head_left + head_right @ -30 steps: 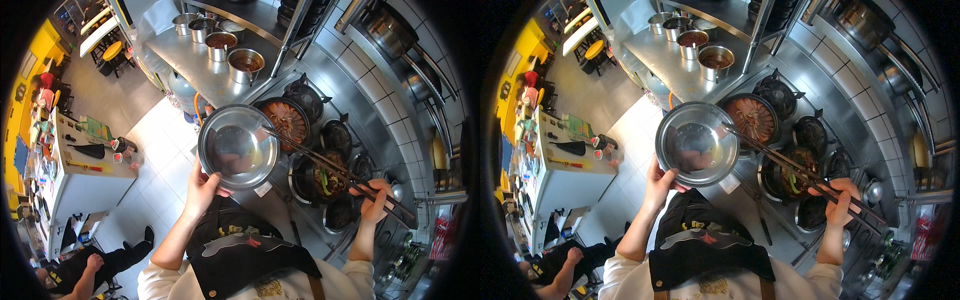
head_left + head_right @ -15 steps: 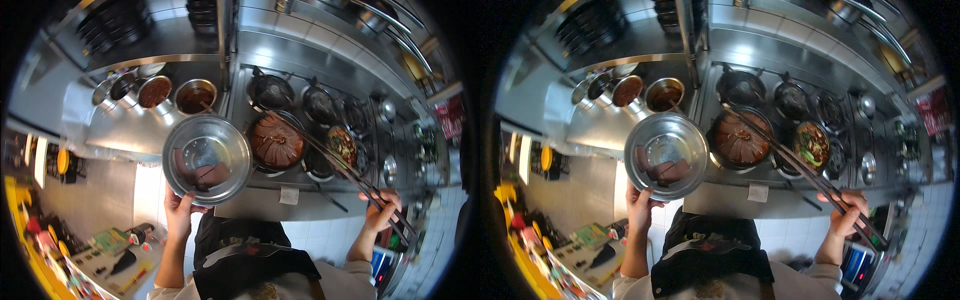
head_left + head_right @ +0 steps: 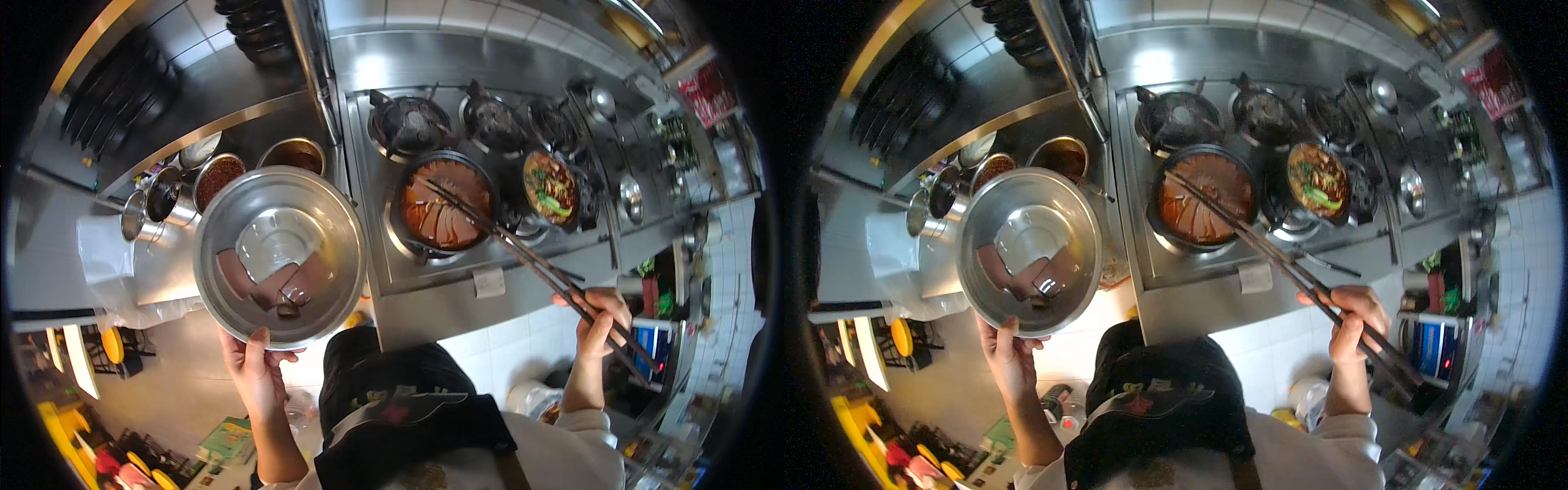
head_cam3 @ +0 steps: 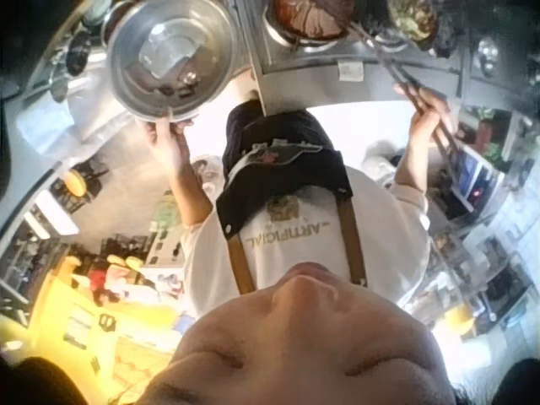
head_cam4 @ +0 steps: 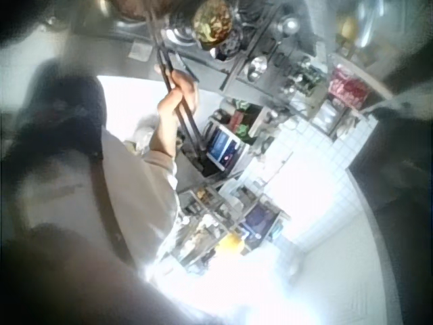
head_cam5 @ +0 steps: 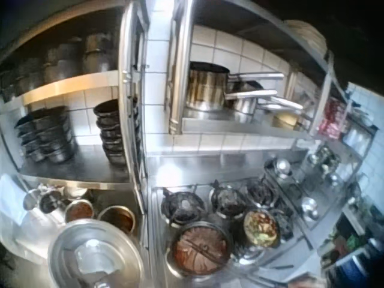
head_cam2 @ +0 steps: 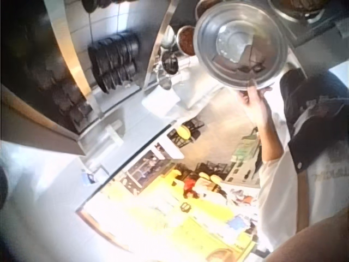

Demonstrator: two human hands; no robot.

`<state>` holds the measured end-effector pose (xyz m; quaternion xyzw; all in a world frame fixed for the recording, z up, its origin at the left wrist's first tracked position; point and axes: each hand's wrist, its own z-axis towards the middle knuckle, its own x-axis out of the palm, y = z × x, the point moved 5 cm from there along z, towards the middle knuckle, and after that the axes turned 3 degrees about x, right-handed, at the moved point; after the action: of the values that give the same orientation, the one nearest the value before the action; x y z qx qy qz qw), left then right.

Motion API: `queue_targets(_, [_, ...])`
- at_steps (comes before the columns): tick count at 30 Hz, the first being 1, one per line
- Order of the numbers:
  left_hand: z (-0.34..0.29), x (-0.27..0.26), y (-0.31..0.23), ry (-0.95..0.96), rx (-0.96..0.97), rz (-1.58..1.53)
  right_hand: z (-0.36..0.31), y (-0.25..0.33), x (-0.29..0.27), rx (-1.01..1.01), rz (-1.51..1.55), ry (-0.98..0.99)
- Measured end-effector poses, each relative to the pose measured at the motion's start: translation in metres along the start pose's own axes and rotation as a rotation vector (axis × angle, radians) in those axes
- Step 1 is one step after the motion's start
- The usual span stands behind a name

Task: The person uses chopsticks to transfer sliced meat from a metal bowl into two simmering pots on the stove. After finishing, the person walks to a prep area and handles a plastic bag of ingredients.

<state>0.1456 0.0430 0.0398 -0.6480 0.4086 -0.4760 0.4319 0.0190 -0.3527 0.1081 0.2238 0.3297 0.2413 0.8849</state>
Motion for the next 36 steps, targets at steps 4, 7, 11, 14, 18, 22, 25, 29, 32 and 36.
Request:
queue_targets(4, [0.021, -0.010, -0.011, 0.081, -0.020, 0.033, -0.016, 0.013, 0.012, 0.149, 0.057, -0.030])
queue_targets(7, [0.047, -0.013, -0.015, 0.180, -0.036, 0.003, -0.027, 0.027, 0.022, 0.243, 0.074, -0.055])
queue_targets(11, [0.087, -0.021, -0.018, 0.303, -0.085, 0.033, -0.038, 0.054, 0.042, 0.298, 0.034, -0.104])
queue_targets(14, [0.109, -0.027, -0.016, 0.369, -0.106, 0.069, -0.044, 0.071, 0.058, 0.344, 0.044, -0.146])
queue_targets(18, [0.135, -0.032, -0.014, 0.433, -0.135, 0.090, -0.049, 0.080, 0.078, 0.423, 0.085, -0.248])
queue_targets(22, [0.149, -0.033, -0.012, 0.446, -0.168, 0.095, -0.058, 0.072, 0.091, 0.611, 0.178, -0.398])
queue_targets(25, [0.158, -0.033, -0.010, 0.420, -0.195, 0.081, -0.058, 0.068, 0.094, 0.619, 0.094, -0.416])
queue_targets(29, [0.165, -0.027, -0.008, 0.485, -0.202, 0.067, -0.058, 0.062, 0.096, 0.682, 0.094, -0.462])
queue_targets(32, [0.168, -0.022, -0.007, 0.511, -0.220, 0.064, -0.056, 0.060, 0.097, 0.684, 0.087, -0.475])
queue_targets(36, [0.168, -0.012, -0.004, 0.539, -0.231, 0.062, -0.058, 0.070, 0.086, 0.685, 0.036, -0.491])
